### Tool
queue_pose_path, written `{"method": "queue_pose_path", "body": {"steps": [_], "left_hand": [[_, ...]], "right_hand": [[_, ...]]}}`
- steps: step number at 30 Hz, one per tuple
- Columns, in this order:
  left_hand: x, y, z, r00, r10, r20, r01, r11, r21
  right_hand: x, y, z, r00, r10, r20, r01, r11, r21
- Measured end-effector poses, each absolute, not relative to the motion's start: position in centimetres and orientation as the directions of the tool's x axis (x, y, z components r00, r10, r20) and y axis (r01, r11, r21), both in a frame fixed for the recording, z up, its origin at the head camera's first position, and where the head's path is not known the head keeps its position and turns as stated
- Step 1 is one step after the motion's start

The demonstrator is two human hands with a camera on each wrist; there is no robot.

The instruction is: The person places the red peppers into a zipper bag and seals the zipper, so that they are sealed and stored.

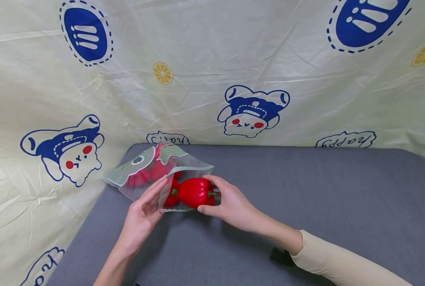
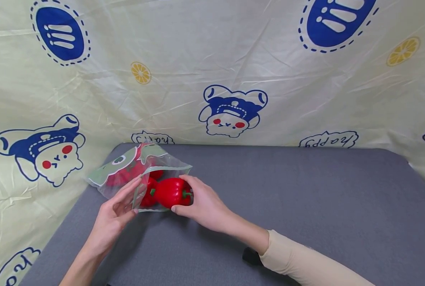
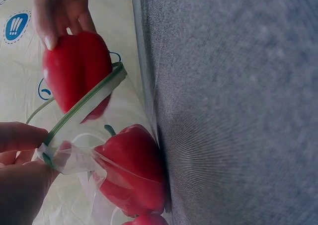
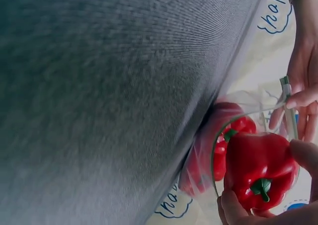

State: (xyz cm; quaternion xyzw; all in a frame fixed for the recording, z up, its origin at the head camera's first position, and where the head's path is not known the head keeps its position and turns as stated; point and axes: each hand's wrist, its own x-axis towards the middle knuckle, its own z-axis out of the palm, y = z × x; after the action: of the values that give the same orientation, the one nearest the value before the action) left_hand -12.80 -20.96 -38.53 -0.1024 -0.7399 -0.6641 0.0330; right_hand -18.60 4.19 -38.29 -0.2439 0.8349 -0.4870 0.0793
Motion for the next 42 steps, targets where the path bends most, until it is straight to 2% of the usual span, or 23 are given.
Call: {"method": "queue_pose_path", "body": {"steps": [10, 17, 23, 33, 42], "left_hand": [[-12.9, -20.8, -38.6, -0.97, 0.128, 0.208, 0.221, 0.095, 0.971], [-12.9, -20.6, -38.7, -0.972, 0.132, 0.196, 0.209, 0.095, 0.973], [-12.9, -20.5, -38.7, -0.969, 0.142, 0.203, 0.217, 0.088, 0.972], [-12.8, -20.5, -38.7, -0.965, 0.158, 0.21, 0.227, 0.093, 0.97], [-12.9, -20.6, -38.7, -0.965, 0.159, 0.209, 0.228, 0.107, 0.968]], "right_hand": [[-19.4, 2.2, -38.9, -0.9, -0.393, 0.187, -0.388, 0.533, -0.752], [-19.7, 1.5, -39.3, -0.909, -0.364, 0.204, -0.377, 0.509, -0.773], [-19.4, 1.0, -39.5, -0.888, -0.383, 0.254, -0.433, 0.509, -0.744], [-20.1, -0.6, -39.6, -0.905, -0.394, 0.163, -0.353, 0.479, -0.804], [-22.0, -1.6, -40.1, -0.898, -0.397, 0.188, -0.381, 0.489, -0.785]]}}
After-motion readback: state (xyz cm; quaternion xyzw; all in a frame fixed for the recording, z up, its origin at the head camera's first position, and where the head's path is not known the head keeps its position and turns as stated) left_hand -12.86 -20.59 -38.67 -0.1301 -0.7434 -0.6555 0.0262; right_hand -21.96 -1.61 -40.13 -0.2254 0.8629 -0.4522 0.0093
